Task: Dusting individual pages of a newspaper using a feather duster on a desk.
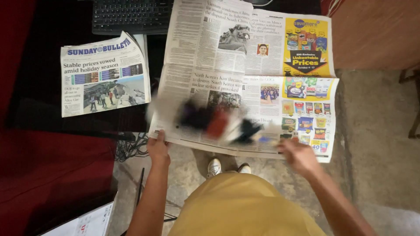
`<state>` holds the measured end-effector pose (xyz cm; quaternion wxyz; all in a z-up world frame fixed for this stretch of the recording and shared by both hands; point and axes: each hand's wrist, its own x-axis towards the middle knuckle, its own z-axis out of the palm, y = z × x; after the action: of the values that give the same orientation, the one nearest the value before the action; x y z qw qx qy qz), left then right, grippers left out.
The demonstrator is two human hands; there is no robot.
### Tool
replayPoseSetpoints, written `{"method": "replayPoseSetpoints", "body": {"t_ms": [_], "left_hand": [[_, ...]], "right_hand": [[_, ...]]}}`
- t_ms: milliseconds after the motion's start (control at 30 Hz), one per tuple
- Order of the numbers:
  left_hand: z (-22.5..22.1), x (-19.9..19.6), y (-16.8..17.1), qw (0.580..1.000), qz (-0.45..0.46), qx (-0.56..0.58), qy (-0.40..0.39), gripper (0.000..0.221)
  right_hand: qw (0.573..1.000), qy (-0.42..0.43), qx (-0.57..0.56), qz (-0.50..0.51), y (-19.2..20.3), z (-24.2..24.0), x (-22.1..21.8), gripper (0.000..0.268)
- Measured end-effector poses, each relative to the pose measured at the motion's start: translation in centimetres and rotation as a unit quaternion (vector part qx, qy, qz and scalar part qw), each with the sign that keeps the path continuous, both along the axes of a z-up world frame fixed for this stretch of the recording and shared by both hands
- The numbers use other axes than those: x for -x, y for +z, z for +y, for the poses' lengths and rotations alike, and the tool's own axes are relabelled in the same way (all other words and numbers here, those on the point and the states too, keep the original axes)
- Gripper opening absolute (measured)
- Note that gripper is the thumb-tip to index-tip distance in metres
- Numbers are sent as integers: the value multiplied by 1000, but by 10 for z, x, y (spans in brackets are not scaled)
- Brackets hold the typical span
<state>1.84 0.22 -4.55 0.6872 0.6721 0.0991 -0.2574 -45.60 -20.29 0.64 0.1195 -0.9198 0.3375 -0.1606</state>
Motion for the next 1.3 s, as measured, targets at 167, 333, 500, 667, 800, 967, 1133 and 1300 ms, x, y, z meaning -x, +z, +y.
{"method": "replayPoseSetpoints", "body": {"t_ms": [167,333,500,667,800,967,1133,1300], "left_hand": [[7,-4,-36,999,-42,-1,16,38],[-2,24,24,999,-33,5,12,34],[-5,24,27,999,-44,7,-2,38],[-1,23,24,999,-41,-2,-2,39],[-2,20,15,999,-37,11,3,37],[-4,21,23,999,-35,11,6,38],[-10,22,13,998,-62,-11,19,42],[-53,47,78,774,-606,-180,-22,95]], "right_hand": [[986,5,33,166,7,-57,-40,23],[964,-192,30,182,21,-122,-74,51],[984,-120,-62,115,101,-96,-142,40],[972,-189,-59,127,30,-149,-155,40],[953,-253,-162,33,52,-134,-164,39],[929,-302,-193,90,65,-141,-103,33],[882,-449,-129,55,-5,-181,-12,39],[902,-364,-226,46,76,-79,-73,39]]}}
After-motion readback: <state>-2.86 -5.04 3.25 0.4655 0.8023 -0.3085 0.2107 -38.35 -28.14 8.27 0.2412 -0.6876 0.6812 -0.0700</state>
